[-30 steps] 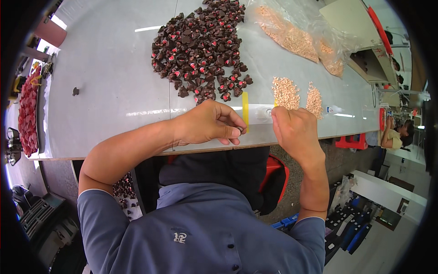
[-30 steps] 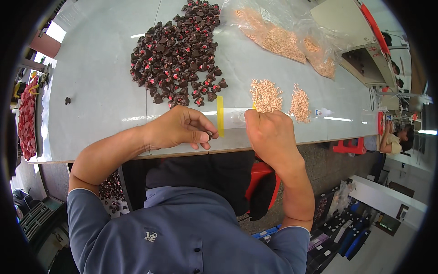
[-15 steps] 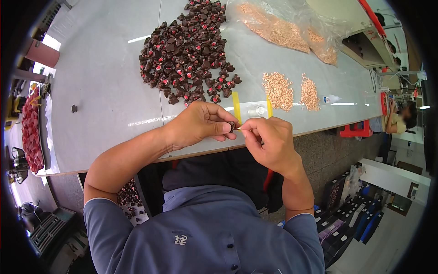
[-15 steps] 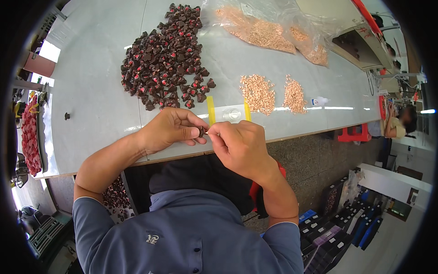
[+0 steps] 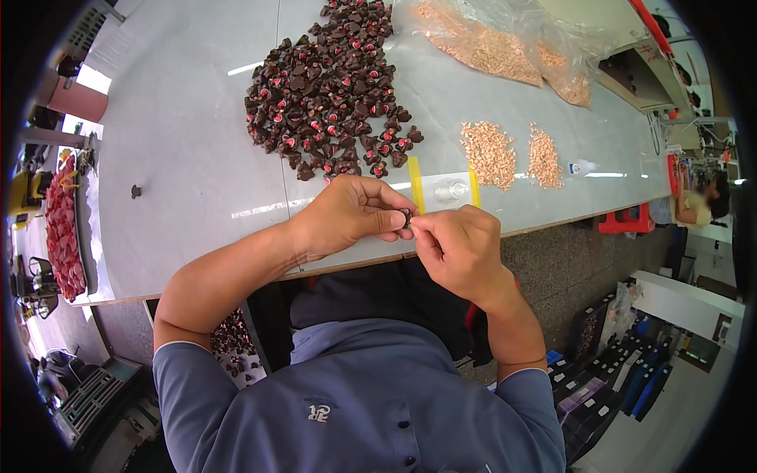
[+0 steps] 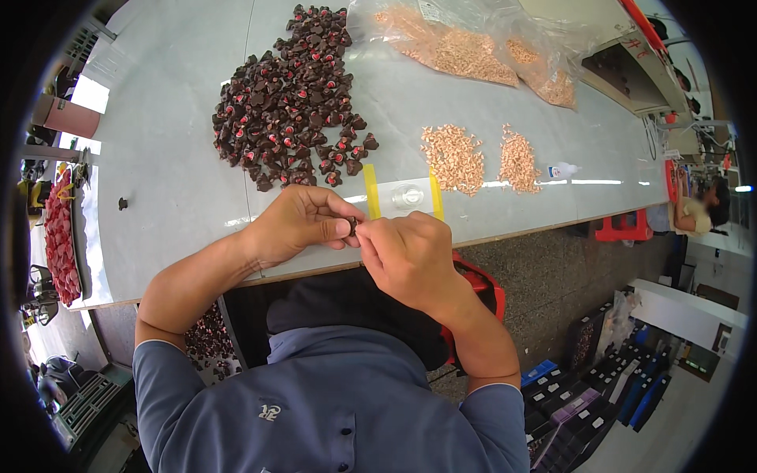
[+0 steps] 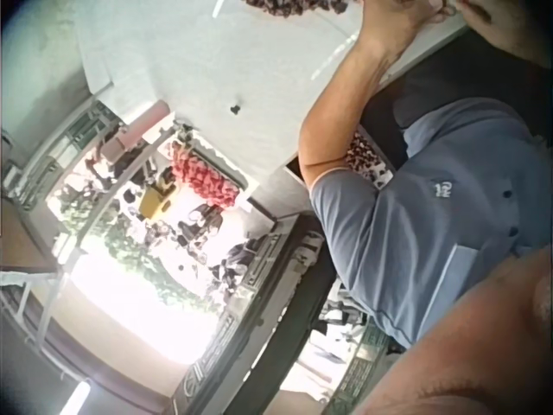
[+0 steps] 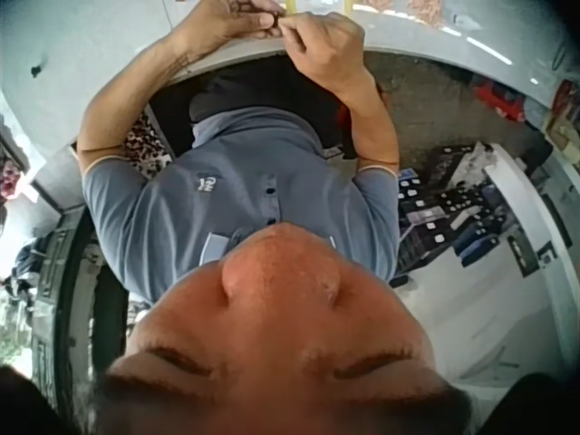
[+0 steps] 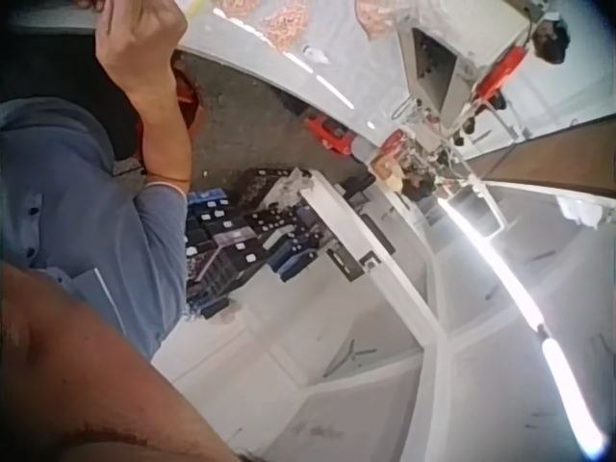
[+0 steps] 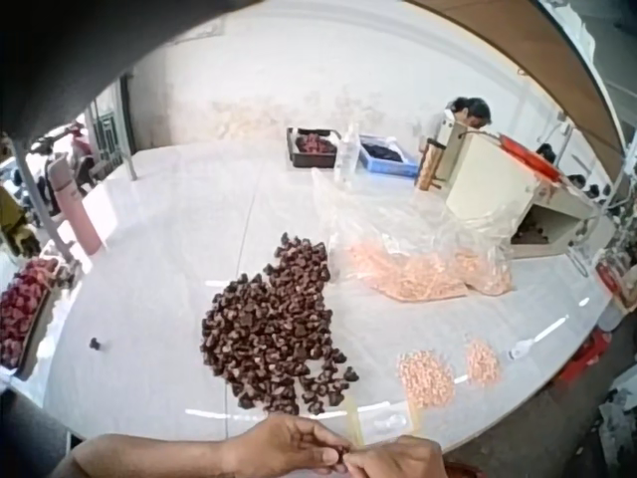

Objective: The person sorts small plastic components by hand, moving them from a central pile into smaller organized groups on a workbench.

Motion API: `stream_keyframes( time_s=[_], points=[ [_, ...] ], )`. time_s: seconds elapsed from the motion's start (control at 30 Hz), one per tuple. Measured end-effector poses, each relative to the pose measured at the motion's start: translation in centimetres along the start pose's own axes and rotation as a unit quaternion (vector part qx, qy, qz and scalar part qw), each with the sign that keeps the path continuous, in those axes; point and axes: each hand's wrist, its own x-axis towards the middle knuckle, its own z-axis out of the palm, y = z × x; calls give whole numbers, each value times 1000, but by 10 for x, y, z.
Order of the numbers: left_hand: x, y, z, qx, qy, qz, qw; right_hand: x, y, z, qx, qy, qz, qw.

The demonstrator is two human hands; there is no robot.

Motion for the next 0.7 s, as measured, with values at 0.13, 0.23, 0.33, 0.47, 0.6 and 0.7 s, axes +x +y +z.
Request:
stream_keyframes(
  time_s=[0.13, 0.23, 0.33, 0.47, 0.6, 0.7],
  points=[
    [1, -4, -1, -3, 8, 12, 1000, -1, -1, -1, 1, 26, -15, 1000],
    [2, -4, 0, -18, -8, 17, 1000, -10, 7, -17, 90, 75, 88, 989],
    [3, -4, 2, -11, -5, 14, 1000, -28, 24, -38, 65, 154, 161, 973],
    [0, -4, 2, -20, -8, 18, 1000, -62, 73, -59, -23, 234, 221, 947],
    [0, -4, 1, -19, 5, 9, 1000, -79, 104, -83, -64, 185, 390, 900],
    [0, -4, 1, -12, 18, 1, 1000, -76, 111, -83, -166, 53, 386, 906]
  ],
)
